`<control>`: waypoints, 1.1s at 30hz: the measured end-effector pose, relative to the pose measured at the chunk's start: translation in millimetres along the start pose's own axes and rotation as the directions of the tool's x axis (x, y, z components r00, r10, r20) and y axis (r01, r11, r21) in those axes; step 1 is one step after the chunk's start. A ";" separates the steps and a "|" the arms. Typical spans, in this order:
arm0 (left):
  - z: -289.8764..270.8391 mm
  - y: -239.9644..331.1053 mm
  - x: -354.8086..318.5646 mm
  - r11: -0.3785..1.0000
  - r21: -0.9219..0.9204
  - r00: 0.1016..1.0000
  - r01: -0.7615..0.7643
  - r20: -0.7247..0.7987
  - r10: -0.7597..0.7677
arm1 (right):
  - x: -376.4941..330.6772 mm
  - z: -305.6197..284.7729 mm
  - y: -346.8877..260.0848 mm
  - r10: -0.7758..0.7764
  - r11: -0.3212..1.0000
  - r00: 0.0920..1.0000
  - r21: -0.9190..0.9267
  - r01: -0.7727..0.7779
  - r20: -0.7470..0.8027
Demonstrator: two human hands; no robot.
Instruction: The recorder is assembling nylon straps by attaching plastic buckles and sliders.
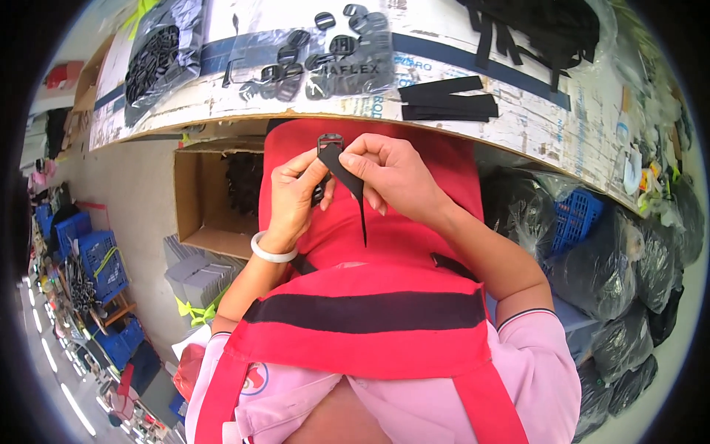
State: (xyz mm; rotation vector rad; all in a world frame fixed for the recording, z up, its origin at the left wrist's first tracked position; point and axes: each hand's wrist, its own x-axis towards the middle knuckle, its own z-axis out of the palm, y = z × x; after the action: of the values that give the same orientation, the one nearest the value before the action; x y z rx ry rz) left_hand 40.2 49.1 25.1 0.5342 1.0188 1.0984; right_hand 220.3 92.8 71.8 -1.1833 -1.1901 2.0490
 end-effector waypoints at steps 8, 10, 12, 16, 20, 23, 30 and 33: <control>-4.6 -10.0 -3.5 0.922 0.249 0.949 -0.296 -0.029 0.312 | 7.8 7.1 15.2 0.091 0.959 0.996 0.266 -0.093 0.021; -4.3 -12.3 -2.6 0.874 0.339 0.923 -0.348 -0.036 0.382 | 6.8 11.9 12.4 0.087 0.880 0.996 0.469 -0.081 0.009; -5.4 -13.0 -1.1 0.714 0.517 0.839 -0.473 0.016 0.545 | 8.6 15.2 13.7 0.073 0.907 0.997 0.418 -0.059 -0.018; -10.8 -14.6 -1.4 0.703 0.496 0.814 -0.509 0.013 0.581 | 10.0 15.7 17.9 0.061 0.967 0.997 0.250 -0.048 -0.042; -16.2 -12.9 -2.8 0.540 0.624 0.776 -0.564 0.176 0.606 | 13.4 12.9 25.3 -0.007 0.970 0.994 0.242 0.034 -0.113; -20.5 -9.3 -7.0 0.661 0.600 0.876 -0.451 0.154 0.458 | 21.1 1.3 28.0 0.044 0.959 0.999 0.278 -0.052 0.032; -11.9 -3.9 -12.6 0.992 -0.123 0.989 0.028 -0.141 -0.045 | 22.9 8.0 43.9 -0.153 0.987 0.988 0.051 0.153 -0.016; -17.7 -9.0 -11.8 0.976 -0.216 0.988 0.016 -0.149 -0.049 | 19.5 13.9 45.6 -0.174 0.984 0.985 -0.045 0.173 -0.016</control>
State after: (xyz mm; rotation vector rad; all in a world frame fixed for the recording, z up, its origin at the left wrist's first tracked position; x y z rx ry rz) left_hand 27.8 32.8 14.5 0.2611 1.0236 1.2170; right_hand 199.0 78.3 27.2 -1.0765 -1.2870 1.8869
